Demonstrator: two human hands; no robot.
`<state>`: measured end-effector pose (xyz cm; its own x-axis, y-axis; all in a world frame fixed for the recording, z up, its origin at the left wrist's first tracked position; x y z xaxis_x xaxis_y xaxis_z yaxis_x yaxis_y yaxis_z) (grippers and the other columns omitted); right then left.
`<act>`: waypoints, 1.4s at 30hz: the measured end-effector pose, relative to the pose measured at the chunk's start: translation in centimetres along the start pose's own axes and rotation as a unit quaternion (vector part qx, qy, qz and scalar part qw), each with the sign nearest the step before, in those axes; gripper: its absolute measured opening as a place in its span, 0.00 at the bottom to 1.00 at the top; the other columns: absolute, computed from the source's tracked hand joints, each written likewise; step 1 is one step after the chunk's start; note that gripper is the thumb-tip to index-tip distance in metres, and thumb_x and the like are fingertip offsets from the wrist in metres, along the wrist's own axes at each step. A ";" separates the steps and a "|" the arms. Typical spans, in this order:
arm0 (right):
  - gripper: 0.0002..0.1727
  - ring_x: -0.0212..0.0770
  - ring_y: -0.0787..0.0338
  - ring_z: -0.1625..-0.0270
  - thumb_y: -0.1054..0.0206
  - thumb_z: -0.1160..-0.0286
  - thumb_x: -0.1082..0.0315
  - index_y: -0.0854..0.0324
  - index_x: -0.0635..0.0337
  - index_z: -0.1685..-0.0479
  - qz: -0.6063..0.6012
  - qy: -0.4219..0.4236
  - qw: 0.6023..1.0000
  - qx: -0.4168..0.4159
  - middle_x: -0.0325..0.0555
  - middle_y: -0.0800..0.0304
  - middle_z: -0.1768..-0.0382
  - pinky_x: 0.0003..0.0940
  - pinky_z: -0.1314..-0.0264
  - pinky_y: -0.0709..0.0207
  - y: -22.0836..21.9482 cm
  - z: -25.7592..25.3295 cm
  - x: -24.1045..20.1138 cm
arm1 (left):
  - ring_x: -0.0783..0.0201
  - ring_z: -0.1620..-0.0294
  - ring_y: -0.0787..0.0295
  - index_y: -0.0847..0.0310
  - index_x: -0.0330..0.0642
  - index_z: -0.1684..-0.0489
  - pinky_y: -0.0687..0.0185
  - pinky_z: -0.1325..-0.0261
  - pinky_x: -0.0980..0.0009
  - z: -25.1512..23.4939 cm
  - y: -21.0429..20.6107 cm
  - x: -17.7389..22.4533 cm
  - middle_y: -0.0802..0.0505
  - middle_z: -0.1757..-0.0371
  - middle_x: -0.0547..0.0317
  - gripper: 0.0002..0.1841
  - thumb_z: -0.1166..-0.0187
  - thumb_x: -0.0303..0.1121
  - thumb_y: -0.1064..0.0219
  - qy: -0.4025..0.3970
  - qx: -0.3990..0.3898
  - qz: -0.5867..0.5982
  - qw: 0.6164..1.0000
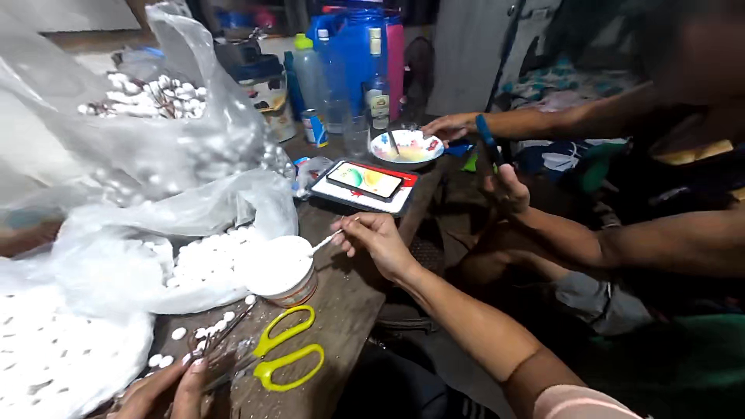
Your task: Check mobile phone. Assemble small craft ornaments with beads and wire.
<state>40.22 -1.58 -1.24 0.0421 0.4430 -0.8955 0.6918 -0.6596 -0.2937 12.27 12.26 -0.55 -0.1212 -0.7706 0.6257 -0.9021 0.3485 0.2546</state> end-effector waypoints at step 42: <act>0.26 0.26 0.09 0.71 0.59 0.09 0.70 0.10 0.53 0.63 -0.057 0.023 0.996 -0.062 0.32 0.06 0.72 0.19 0.62 0.13 -4.0 2.7 0.5 | 0.77 0.62 0.13 0.08 0.27 0.67 0.20 0.54 0.86 0.2 0.0 1.7 0.07 0.66 0.51 0.06 0.31 0.20 0.32 -0.035 0.069 -0.078 0.994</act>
<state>35.48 -0.34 -1.41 -0.0108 0.5408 -0.8411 0.7779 -0.5240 -0.3469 11.96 10.83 0.38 0.0010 -0.8462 0.5329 -0.9598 0.1488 0.2380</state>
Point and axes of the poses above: each hand's wrist, its own z-axis away from the middle knuckle, its own y-axis out of the back of the hand, x = y × z, the point moved 10 cm from there along -z, towards the middle knuckle
